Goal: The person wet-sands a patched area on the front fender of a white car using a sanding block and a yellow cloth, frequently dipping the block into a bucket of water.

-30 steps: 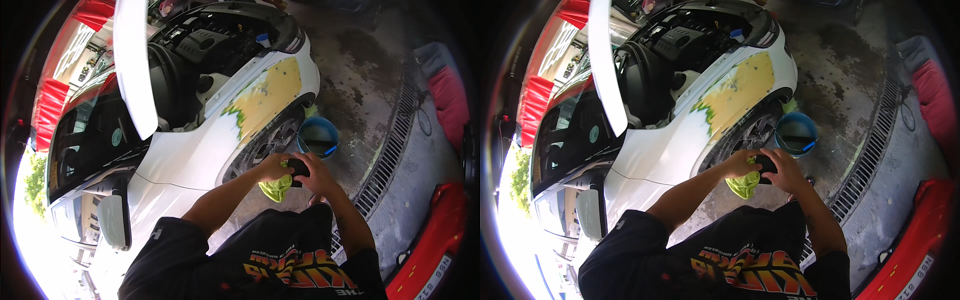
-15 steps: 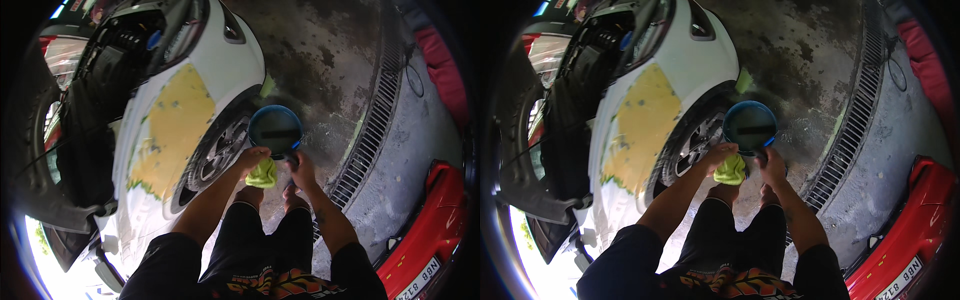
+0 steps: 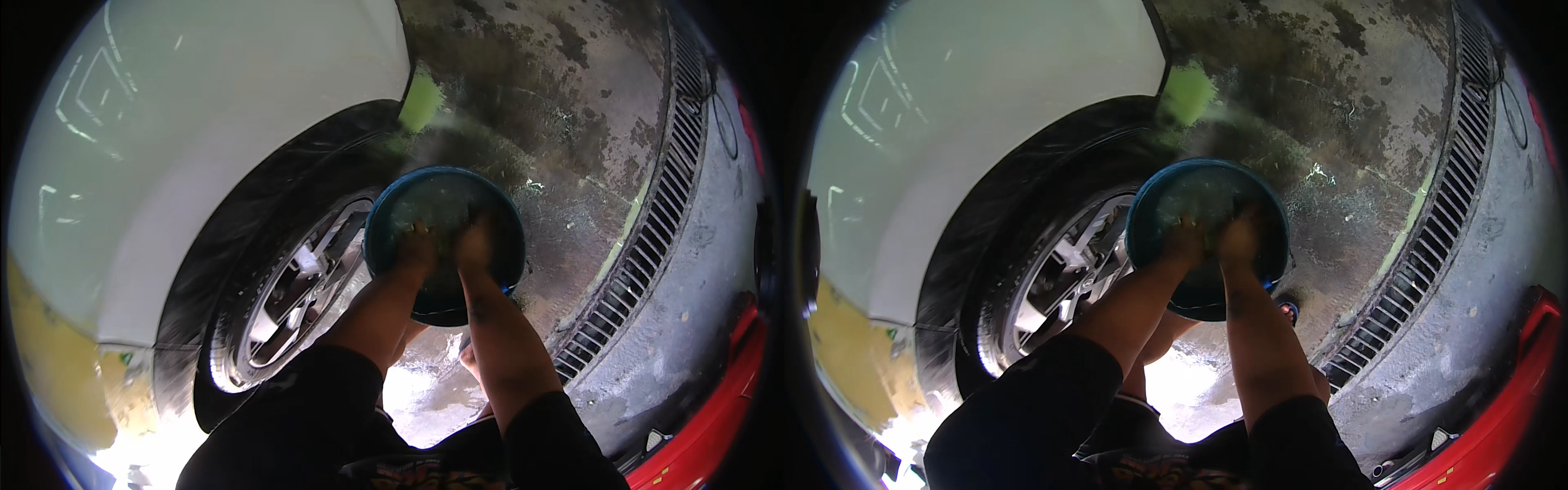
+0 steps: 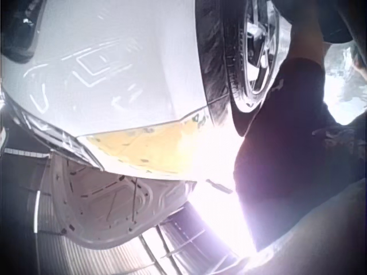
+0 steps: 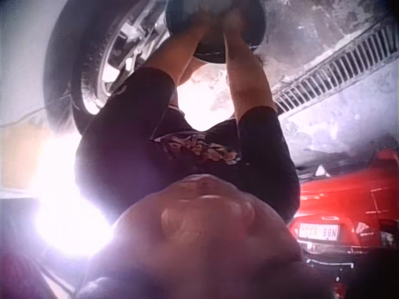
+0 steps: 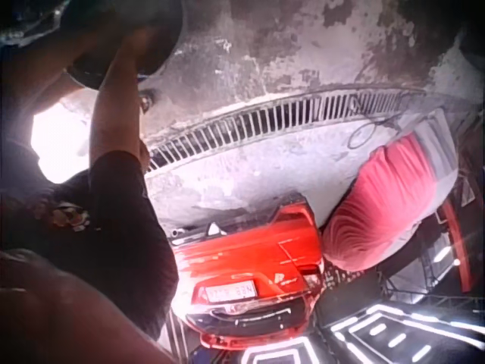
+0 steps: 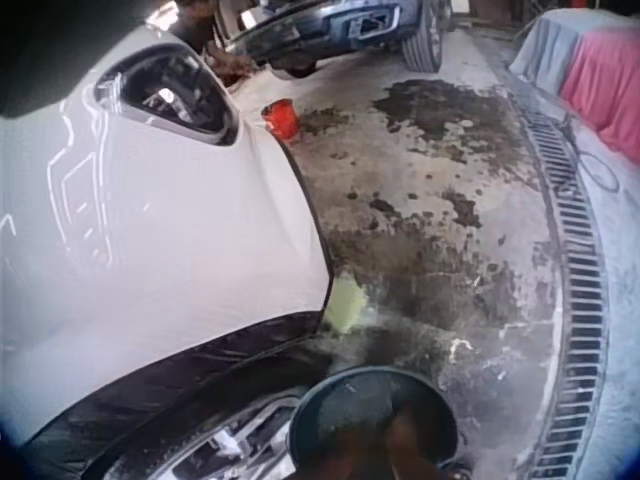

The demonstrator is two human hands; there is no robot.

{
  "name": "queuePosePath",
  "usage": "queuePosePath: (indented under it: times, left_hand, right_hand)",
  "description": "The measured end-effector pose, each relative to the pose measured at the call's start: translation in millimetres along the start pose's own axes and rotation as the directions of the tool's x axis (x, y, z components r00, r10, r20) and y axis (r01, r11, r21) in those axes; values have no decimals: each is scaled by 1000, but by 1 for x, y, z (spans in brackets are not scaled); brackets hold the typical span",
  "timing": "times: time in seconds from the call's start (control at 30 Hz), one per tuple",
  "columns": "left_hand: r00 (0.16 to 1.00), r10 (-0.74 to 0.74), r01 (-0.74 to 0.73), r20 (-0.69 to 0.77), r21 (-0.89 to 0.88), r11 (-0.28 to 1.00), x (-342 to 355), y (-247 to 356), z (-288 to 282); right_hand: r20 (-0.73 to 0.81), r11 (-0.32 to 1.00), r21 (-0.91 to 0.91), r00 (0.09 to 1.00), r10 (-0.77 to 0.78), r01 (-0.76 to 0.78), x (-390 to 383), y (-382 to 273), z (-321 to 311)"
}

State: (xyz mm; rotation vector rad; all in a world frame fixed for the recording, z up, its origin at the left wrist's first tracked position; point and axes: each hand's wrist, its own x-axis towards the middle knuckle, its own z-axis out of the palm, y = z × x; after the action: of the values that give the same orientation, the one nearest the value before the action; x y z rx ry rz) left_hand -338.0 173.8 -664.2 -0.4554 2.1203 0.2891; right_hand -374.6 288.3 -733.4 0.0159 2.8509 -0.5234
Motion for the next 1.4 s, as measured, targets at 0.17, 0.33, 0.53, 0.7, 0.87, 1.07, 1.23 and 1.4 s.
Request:
queuePosePath:
  times: [0.17, 0.33, 0.53, 0.7, 0.87, 1.07, 1.23, 1.4]
  left_hand:
    - [994, -49, 35, 100, 143, 989, 44, -40, 72]
    - [990, 23, 5, 137, -195, 981, -16, -29, -6]
    - [992, -87, -36, -90, -871, 491, -200, -9, -102]
    - [922, -27, -303, -387, -762, 572, -433, -37, -218]
    - [813, 26, -282, -581, -355, 891, -653, -107, -307]
    - [677, 162, -174, -718, 58, 983, -748, -191, -330]
    - [396, 250, -295, -884, 135, 946, -782, -278, -248]
    - [132, 344, -311, -930, 291, 905, -814, -310, -200]
  right_hand:
    - [297, 901, 373, 949, 109, -220, 8, -12, 49]
    - [677, -38, 729, 713, 183, -683, -11, -26, -89]
    - [615, 28, 788, 789, 7, -615, -63, -26, -276]
    - [596, 109, 799, 803, -7, -592, -76, 47, -376]
    - [468, 406, 788, 879, 93, -462, -138, -2, -462]
    - [98, 361, 933, 956, -276, 9, -285, -185, -477]
    - [-472, 348, 666, 734, -488, 660, -445, -323, -479]
    - [-565, 546, 514, 740, -366, 662, -501, -384, -487]
